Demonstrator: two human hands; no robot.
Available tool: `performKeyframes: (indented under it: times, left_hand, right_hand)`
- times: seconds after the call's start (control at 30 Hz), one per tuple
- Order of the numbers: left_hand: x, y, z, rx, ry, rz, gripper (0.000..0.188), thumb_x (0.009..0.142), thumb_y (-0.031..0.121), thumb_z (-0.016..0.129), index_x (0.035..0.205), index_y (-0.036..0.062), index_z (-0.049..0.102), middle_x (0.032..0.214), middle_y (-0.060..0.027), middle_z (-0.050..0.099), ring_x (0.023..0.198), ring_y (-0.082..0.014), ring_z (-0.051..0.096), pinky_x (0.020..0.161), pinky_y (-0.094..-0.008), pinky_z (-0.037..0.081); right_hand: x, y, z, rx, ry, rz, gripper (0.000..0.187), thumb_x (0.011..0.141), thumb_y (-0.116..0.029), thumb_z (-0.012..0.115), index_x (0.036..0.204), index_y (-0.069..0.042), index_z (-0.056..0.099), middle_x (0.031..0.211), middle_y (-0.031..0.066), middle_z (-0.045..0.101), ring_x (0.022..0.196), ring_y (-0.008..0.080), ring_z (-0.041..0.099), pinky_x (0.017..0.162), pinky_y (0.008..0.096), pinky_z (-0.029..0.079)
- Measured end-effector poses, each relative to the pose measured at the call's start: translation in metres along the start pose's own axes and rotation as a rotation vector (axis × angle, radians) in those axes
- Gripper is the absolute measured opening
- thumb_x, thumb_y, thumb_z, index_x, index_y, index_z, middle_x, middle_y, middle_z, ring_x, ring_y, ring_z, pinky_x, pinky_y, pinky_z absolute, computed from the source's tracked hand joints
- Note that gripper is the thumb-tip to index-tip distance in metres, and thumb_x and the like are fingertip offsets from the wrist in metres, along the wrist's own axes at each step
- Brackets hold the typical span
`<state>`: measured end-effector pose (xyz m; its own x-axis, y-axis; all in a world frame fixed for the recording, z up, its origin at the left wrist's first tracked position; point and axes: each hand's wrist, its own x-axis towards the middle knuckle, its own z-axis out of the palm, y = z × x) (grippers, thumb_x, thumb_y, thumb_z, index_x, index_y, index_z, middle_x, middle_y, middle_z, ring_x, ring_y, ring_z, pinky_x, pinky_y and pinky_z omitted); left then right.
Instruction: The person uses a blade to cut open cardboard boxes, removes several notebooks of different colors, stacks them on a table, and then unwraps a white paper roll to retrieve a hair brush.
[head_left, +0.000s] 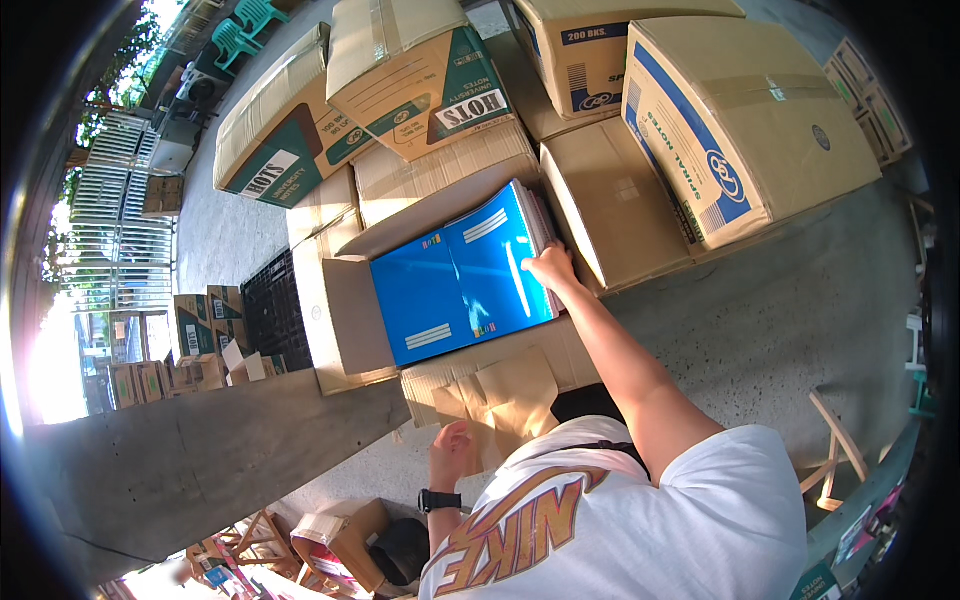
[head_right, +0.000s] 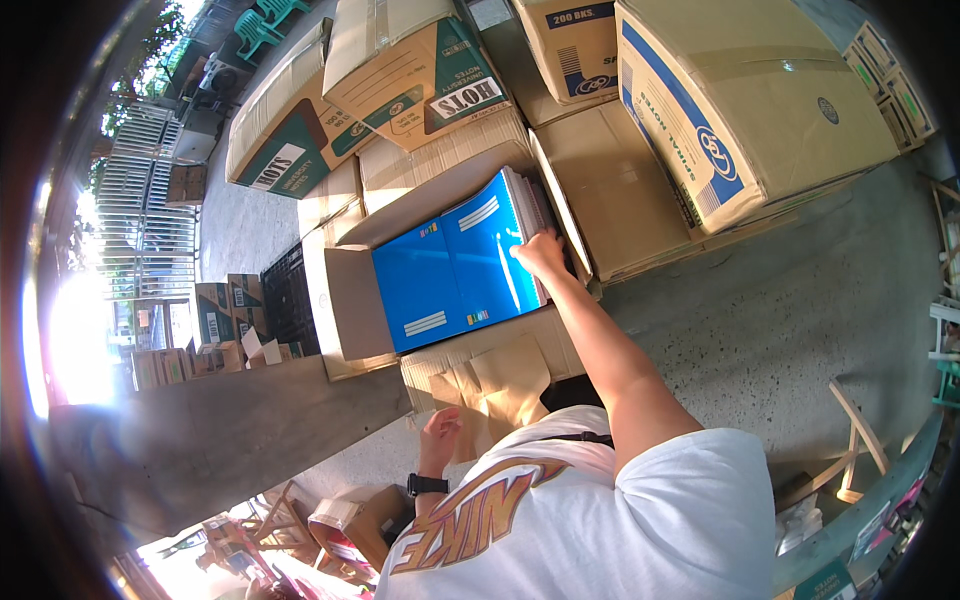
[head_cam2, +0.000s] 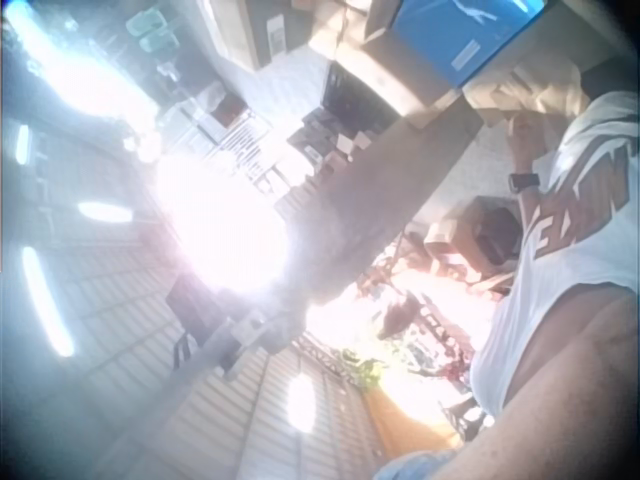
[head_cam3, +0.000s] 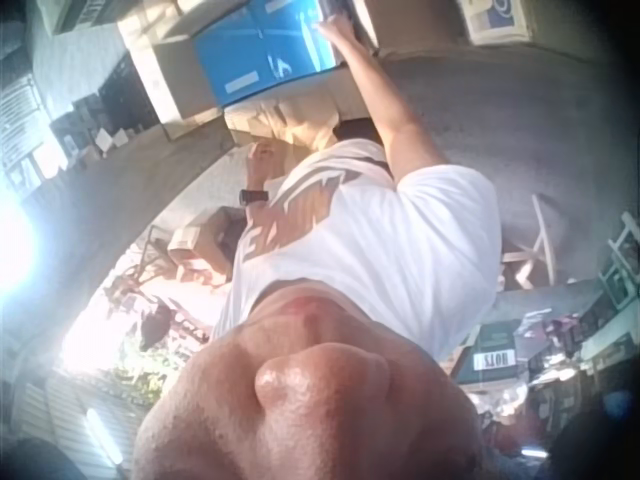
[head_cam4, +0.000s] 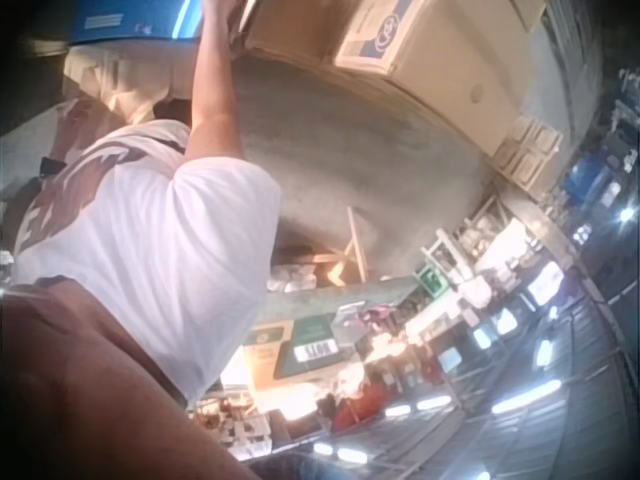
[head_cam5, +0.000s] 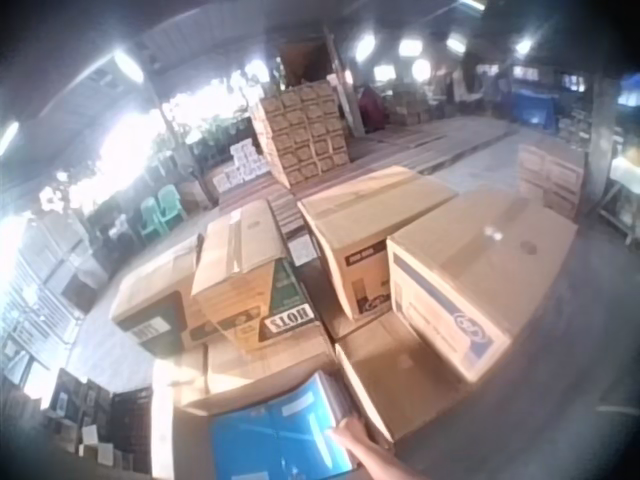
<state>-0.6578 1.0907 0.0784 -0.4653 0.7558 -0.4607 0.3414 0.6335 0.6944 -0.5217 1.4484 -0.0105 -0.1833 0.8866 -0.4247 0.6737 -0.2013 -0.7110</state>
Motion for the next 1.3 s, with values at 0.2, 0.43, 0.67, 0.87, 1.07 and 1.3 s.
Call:
performKeyframes:
  times: [0.2, 0.43, 0.67, 0.87, 1.07, 1.3]
  left_hand:
    - [0.004, 0.005, 0.002, 0.001, -0.004, 0.025, 0.027, 0.076, 0.008, 0.061, 0.102, 0.0056, 0.058, 0.095, -0.0091, 0.061, 0.076, -0.0156, 0.062, 0.068, -0.0275, 0.049]
    - [0.005, 0.000, 0.006, -0.044, 0.014, 0.027, 0.026, 0.076, 0.009, 0.061, 0.101, 0.0036, 0.058, 0.094, -0.0095, 0.061, 0.076, -0.0156, 0.061, 0.068, -0.0270, 0.049]
    - [0.003, 0.001, 0.007, -0.069, 0.014, -0.043, 0.027, 0.076, 0.008, 0.062, 0.102, 0.0036, 0.058, 0.095, -0.0090, 0.062, 0.076, -0.0130, 0.061, 0.068, -0.0251, 0.048]
    - [0.006, 0.000, 0.010, -0.040, 0.019, -0.025, 0.026, 0.077, 0.009, 0.061, 0.103, 0.0039, 0.058, 0.095, -0.0080, 0.062, 0.076, -0.0133, 0.062, 0.069, -0.0253, 0.048]
    - [0.004, -0.006, 0.011, 0.001, 0.043, -0.050, 0.027, 0.077, 0.013, 0.063, 0.103, 0.0051, 0.059, 0.089, -0.0085, 0.064, 0.073, -0.0139, 0.062, 0.068, -0.0269, 0.048]
    - [0.006, -0.012, 0.009, 0.032, 0.036, -0.064, 0.027, 0.077, 0.014, 0.063, 0.102, 0.0057, 0.059, 0.091, -0.0084, 0.064, 0.077, -0.0154, 0.063, 0.068, -0.0266, 0.048]
  right_hand:
    - [0.010, 0.004, 0.003, 0.064, -0.149, 0.100, 0.055, 0.065, -0.030, 0.055, 0.099, 0.012, 0.053, 0.117, 0.0290, 0.044, 0.111, 0.0371, 0.043, 0.100, 0.0402, 0.027]
    - [0.006, -0.003, -0.003, -0.082, -0.149, 0.025, 0.049, 0.066, -0.031, 0.055, 0.093, 0.010, 0.058, 0.113, 0.0304, 0.048, 0.112, 0.0367, 0.043, 0.099, 0.0394, 0.030]
    - [0.011, -0.003, -0.002, 0.030, -0.294, 0.127, 0.048, 0.067, -0.032, 0.056, 0.093, 0.008, 0.060, 0.121, 0.0321, 0.041, 0.118, 0.0366, 0.038, 0.103, 0.0383, 0.024]
    - [0.018, 0.006, 0.003, -0.084, -0.134, 0.106, 0.050, 0.067, -0.036, 0.058, 0.091, 0.008, 0.061, 0.123, 0.0304, 0.040, 0.117, 0.0347, 0.040, 0.104, 0.0372, 0.023]
    - [-0.003, -0.015, -0.004, -0.182, 0.003, 0.089, 0.044, 0.068, -0.036, 0.058, 0.082, 0.005, 0.064, 0.110, 0.0257, 0.052, 0.113, 0.0294, 0.041, 0.102, 0.0370, 0.025]
    - [0.003, -0.014, -0.009, -0.258, -0.146, 0.056, 0.045, 0.069, -0.036, 0.057, 0.078, 0.007, 0.064, 0.114, 0.0234, 0.051, 0.114, 0.0314, 0.039, 0.101, 0.0371, 0.027]
